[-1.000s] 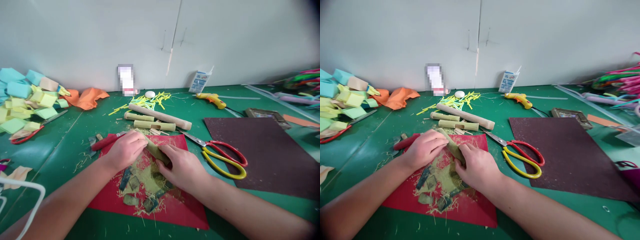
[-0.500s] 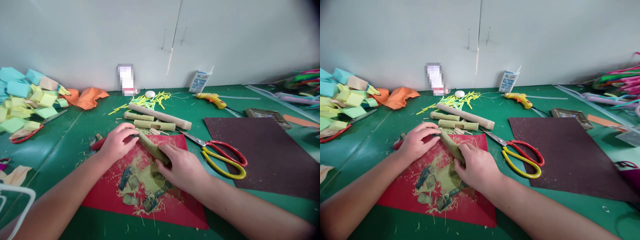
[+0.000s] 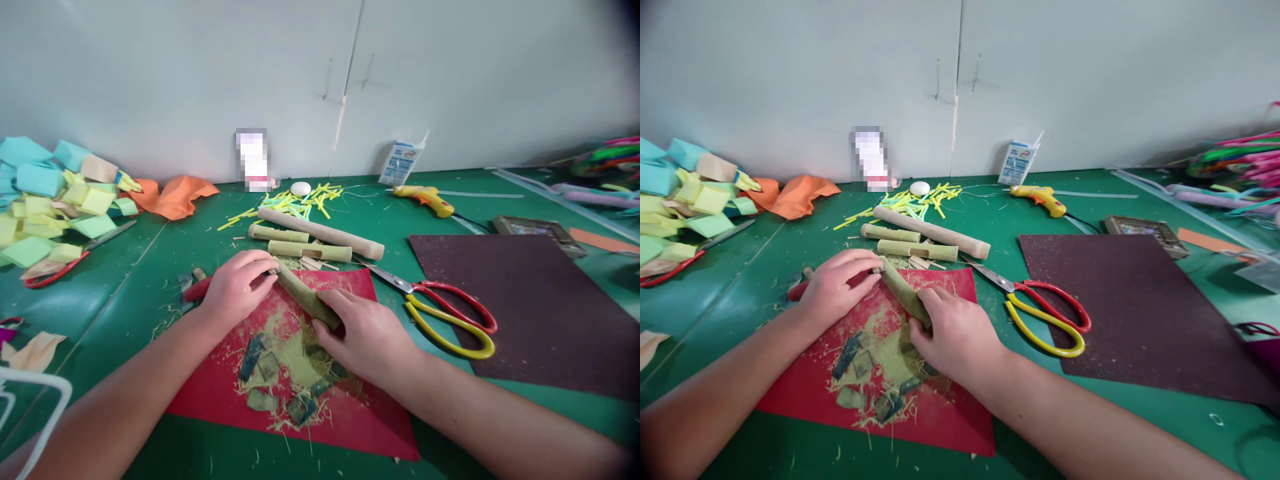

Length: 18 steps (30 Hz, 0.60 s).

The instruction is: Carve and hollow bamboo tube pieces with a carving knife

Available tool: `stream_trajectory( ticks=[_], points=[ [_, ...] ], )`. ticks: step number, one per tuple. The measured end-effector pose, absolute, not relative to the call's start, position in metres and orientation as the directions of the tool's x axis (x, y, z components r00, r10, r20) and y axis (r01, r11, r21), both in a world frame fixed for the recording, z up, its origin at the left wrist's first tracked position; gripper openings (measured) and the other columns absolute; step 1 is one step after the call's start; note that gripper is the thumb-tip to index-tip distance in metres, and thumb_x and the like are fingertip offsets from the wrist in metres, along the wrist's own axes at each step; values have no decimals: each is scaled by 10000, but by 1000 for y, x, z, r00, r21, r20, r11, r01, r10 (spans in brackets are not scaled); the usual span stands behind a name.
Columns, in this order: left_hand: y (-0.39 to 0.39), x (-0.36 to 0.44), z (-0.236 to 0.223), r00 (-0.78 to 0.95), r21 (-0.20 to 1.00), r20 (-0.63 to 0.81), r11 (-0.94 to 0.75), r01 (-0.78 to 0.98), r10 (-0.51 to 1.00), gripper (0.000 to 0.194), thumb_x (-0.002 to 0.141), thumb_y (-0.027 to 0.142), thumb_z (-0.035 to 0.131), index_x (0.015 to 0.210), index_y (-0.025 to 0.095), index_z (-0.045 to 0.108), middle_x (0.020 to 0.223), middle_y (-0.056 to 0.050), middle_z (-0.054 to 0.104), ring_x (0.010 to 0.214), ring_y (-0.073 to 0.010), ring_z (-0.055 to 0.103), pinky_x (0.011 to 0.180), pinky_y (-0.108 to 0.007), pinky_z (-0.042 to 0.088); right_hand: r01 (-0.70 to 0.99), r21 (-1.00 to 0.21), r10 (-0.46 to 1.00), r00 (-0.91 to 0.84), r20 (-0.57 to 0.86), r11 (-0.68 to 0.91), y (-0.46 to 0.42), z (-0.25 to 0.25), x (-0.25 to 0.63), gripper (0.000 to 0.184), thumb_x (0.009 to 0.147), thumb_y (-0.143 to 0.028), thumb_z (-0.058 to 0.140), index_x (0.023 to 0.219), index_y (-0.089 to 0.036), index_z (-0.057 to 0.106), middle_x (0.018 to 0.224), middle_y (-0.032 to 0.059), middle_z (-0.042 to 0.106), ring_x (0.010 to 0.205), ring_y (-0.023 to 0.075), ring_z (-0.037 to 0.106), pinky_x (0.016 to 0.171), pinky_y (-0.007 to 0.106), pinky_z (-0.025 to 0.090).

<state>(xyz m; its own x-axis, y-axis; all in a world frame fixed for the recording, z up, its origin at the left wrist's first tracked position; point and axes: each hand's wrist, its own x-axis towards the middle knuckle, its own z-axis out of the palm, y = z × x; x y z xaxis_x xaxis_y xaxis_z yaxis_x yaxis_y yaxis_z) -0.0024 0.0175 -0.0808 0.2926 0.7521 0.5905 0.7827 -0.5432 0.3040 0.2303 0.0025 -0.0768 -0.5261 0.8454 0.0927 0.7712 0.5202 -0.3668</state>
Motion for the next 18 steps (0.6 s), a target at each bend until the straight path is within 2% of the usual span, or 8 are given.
stream_trajectory(
  ticks=[8,13,18],
  points=[
    [18,-3,-82,369,196,532,-535,822,762,224,804,198,636,1023,153,642,1094,-84,623,1014,-201,586,937,-349,483,768,-366,844,-526,107,525,3,-77,230,140,819,-326,495,863,-200,538,789,14,633,645,145,544,524,252,255],
    [17,-2,-81,371,221,514,-538,814,773,211,800,162,626,1010,142,634,1056,-92,602,999,-201,576,922,-354,489,765,-373,843,-527,108,526,2,-76,230,133,816,-316,499,858,-198,543,782,14,634,641,141,537,525,252,259],
    [19,-2,-81,366,242,557,-567,787,745,230,806,257,651,1007,145,640,1032,-96,605,979,-204,585,910,-359,497,762,-373,841,-528,116,529,2,-76,231,144,812,-315,499,871,-194,550,791,16,636,646,143,541,527,254,257]
  ],
)
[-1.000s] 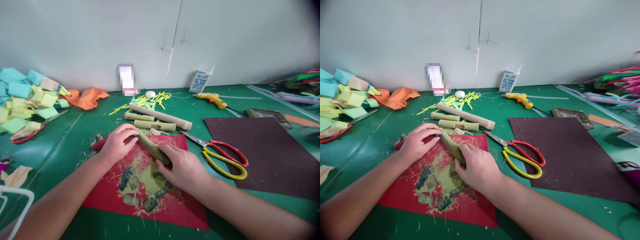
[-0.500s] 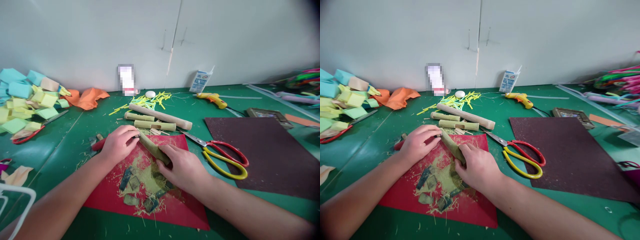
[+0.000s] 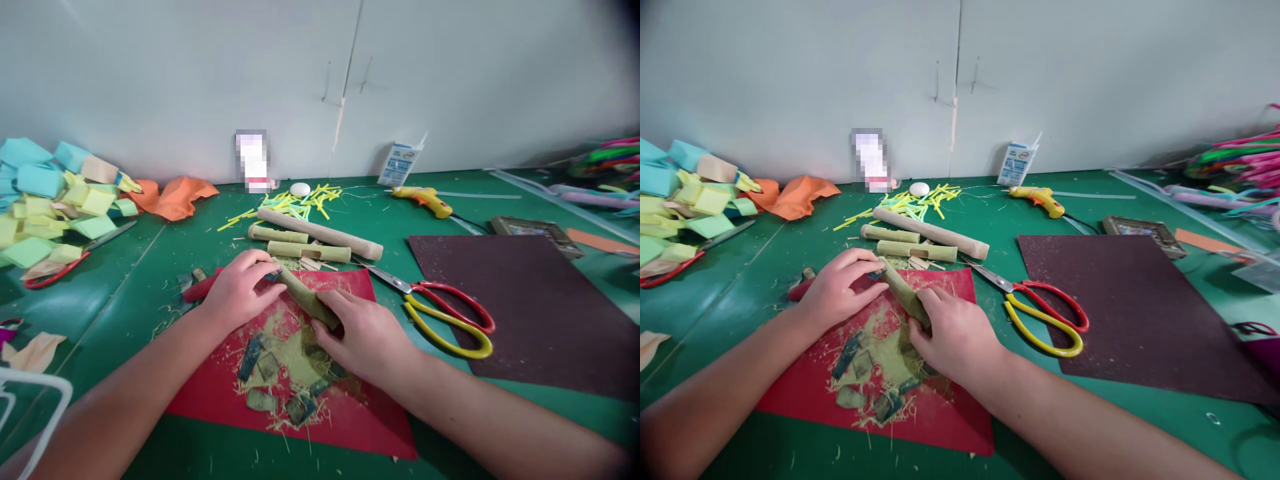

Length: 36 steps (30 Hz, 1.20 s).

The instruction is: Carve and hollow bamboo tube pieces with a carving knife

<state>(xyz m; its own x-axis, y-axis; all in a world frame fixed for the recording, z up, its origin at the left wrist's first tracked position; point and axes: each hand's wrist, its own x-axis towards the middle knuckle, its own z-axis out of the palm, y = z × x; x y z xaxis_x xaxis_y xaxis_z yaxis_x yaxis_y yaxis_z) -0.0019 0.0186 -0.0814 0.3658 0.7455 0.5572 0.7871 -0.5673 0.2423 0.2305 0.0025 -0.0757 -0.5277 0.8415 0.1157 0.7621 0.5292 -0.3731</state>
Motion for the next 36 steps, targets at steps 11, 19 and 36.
stream_trajectory(
  ticks=[11,19,36],
  points=[
    [17,-1,-83,359,196,573,-549,813,737,192,852,149,540,1017,178,634,1073,-76,641,987,-194,598,926,-366,489,765,-371,842,-530,102,527,1,-74,231,129,814,-306,491,856,-193,539,786,17,629,649,147,543,529,253,255],
    [17,3,-80,410,62,545,-523,850,731,345,768,40,477,1064,157,611,1060,-91,651,1009,-226,592,918,-374,490,769,-367,844,-527,102,524,3,-75,231,122,813,-306,495,856,-197,532,789,15,629,652,150,546,526,257,238],
    [15,6,-77,320,172,607,-513,841,728,265,734,69,532,970,162,609,972,-84,631,941,-222,582,862,-367,503,772,-360,843,-529,91,524,3,-74,231,142,816,-315,494,874,-195,542,805,22,634,655,148,551,518,259,236]
  ],
)
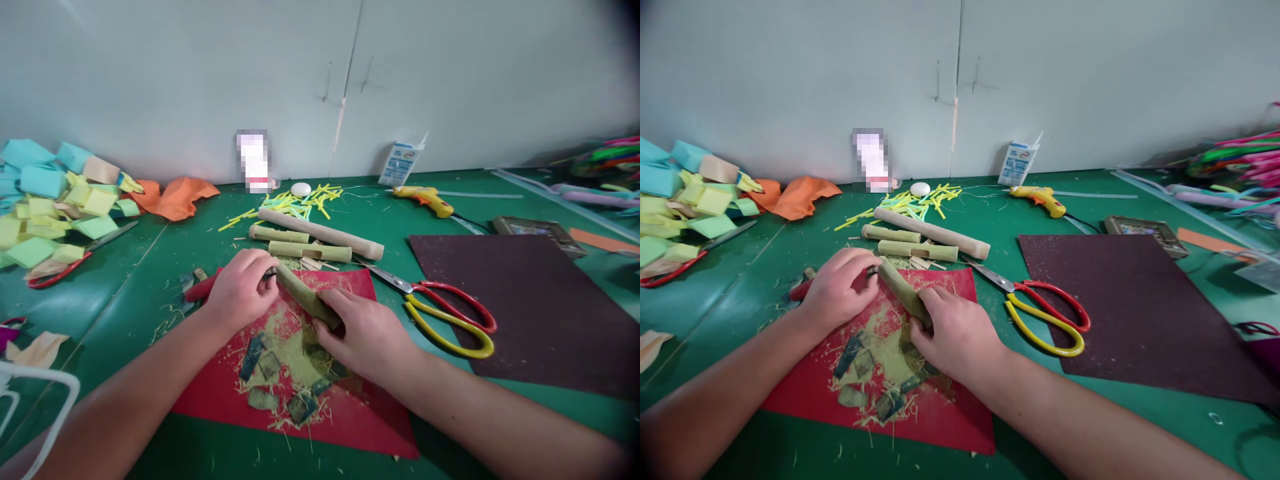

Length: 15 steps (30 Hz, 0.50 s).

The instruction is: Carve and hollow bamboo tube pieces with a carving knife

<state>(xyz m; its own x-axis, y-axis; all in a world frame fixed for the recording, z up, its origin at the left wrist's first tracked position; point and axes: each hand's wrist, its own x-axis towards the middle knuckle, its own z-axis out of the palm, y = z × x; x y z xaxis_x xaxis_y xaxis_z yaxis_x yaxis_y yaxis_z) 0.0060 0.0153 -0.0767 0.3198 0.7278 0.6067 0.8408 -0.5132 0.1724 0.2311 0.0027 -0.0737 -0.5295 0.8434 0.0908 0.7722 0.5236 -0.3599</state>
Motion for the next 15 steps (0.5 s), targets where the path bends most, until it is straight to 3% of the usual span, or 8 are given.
stream_trajectory(
  ticks=[4,7,11,15],
  points=[
    [4,13,-72,321,267,634,-588,763,704,230,800,121,564,1020,186,584,982,-65,642,935,-192,597,864,-349,504,783,-352,851,-517,91,513,2,-72,231,165,814,-346,515,852,-192,558,826,29,624,666,157,554,519,264,259],
    [-7,20,-68,371,284,624,-642,712,688,336,820,165,604,1147,184,528,1046,-77,645,977,-194,600,888,-354,501,742,-393,836,-519,176,543,2,-71,232,269,795,-435,569,881,-181,594,866,54,604,751,189,561,587,282,360],
    [-21,29,-64,532,191,588,-744,640,609,538,847,120,563,1345,180,369,1113,-101,638,1029,-205,593,894,-368,508,534,-536,753,-526,395,654,2,-69,235,360,819,-415,583,1064,-152,587,971,93,597,847,196,552,720,322,441],
    [-28,36,-64,586,92,620,-789,607,522,594,860,100,532,1400,180,296,1135,-104,635,1064,-207,592,914,-374,505,326,-679,714,-557,424,657,1,-69,236,165,886,-299,502,872,-168,602,811,52,599,737,149,546,640,274,446]
  ],
)
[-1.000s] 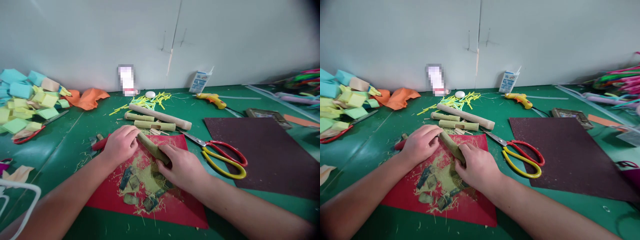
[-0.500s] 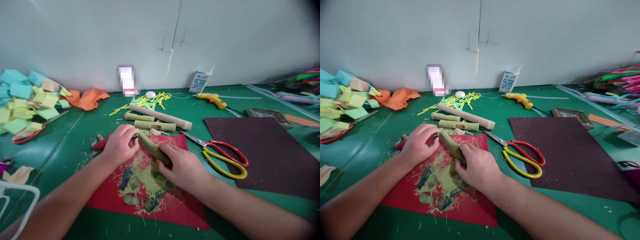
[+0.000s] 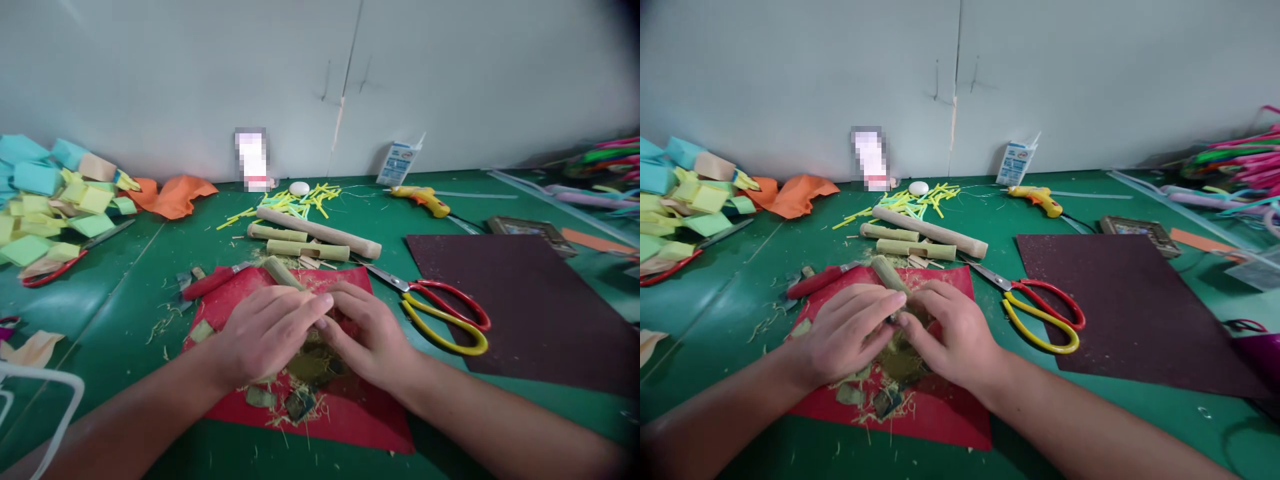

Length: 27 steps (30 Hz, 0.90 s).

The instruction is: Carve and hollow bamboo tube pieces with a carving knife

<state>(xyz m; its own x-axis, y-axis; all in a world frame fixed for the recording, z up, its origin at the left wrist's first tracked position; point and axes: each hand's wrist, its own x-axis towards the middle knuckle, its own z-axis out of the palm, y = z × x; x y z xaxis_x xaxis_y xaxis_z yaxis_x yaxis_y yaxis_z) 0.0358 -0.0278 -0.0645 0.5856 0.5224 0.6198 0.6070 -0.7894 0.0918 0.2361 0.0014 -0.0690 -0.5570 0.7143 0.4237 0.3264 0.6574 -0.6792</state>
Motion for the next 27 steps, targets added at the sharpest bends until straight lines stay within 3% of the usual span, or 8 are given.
stream_trajectory(
  ticks=[4,8,10,13,17,21,27],
  points=[
    [-28,41,-65,573,143,629,-803,579,525,588,860,82,525,1396,195,311,1153,-101,632,1087,-203,586,931,-373,504,240,-773,747,-529,403,587,0,-69,234,178,895,-255,486,780,-179,599,744,33,609,710,139,560,647,267,463],
    [-30,47,-62,340,413,628,-670,617,700,532,823,170,617,1318,210,427,1221,-109,582,1118,-228,558,947,-406,501,222,-829,815,-430,389,513,-1,-69,233,156,866,-253,539,744,-183,605,734,26,632,674,133,574,627,260,472],
    [-31,49,-61,200,582,550,-544,604,811,421,799,226,657,1201,209,534,1141,-84,617,1011,-207,604,879,-369,538,239,-831,833,-390,392,503,0,-69,233,143,858,-243,556,740,-183,611,742,25,640,684,134,584,637,259,474],
    [-32,51,-63,81,737,408,-381,558,909,214,805,243,654,1019,236,644,932,-13,681,804,-146,645,700,-271,570,255,-821,836,-370,405,511,0,-69,234,114,854,-232,567,775,-185,634,781,29,655,727,141,602,666,265,483],
    [-31,52,-68,7,883,261,-242,402,965,203,806,237,660,1008,247,670,892,5,707,763,-133,667,638,-228,573,236,-803,809,-393,437,548,1,-68,235,95,852,-220,565,807,-187,642,799,32,650,732,140,604,663,270,492],
    [-30,52,-69,18,935,209,-205,289,978,143,813,223,653,949,223,698,865,-5,719,721,-135,668,596,-224,569,208,-774,769,-420,482,598,2,-69,236,66,836,-190,581,799,-180,634,814,45,648,742,138,605,676,270,498],
    [-33,50,-67,36,914,234,-232,333,972,105,826,217,639,893,227,720,847,5,718,747,-126,649,634,-212,531,168,-742,724,-437,534,649,4,-70,235,60,818,-163,609,761,-182,601,766,30,624,687,121,588,624,249,492]
  ],
)
